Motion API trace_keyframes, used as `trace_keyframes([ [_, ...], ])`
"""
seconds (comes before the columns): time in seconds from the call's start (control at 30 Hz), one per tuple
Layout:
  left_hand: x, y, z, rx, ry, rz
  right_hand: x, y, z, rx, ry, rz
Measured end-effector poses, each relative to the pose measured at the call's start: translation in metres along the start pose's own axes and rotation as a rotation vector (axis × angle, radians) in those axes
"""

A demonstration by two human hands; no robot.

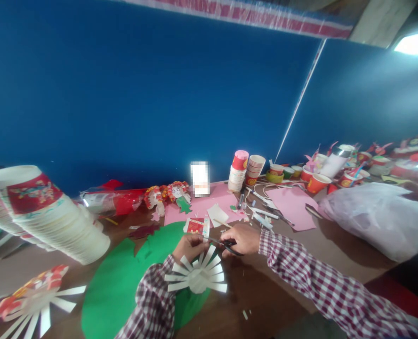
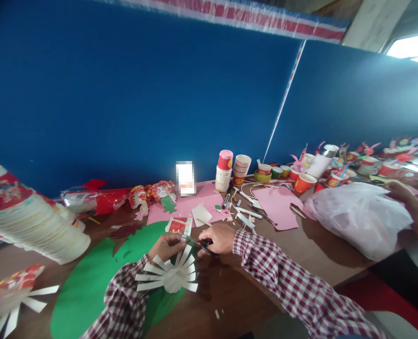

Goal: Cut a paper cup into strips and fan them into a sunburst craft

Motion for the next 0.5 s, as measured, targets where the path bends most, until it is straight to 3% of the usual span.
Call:
trace_keyframes([
  [0.23, -0.003, 0.000, -0.005, 0.008, -0.019, -0.058, 0.000, 0.000, 0.001, 0.001, -0.037, -0.001],
  [0.37, 0.000, -0.001, -0.005, 0.002, -0.031, -0.024, -0.004, 0.002, 0.007, -0.019, -0.072, -0.016],
  [0.5, 0.004, -0.003, -0.005, 0.003, -0.031, 0.013, 0.004, 0.006, 0.012, -0.087, -0.154, 0.092],
])
Point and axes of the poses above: each hand's wrist, its own y-axis away from the middle knuckle, its own x-axis out of the back of the hand, z = x × y, the point moved 9 cm from there along -y, towards the middle knuckle, and after that the axes turned 2 degrees about y, right-handed, at the moved point
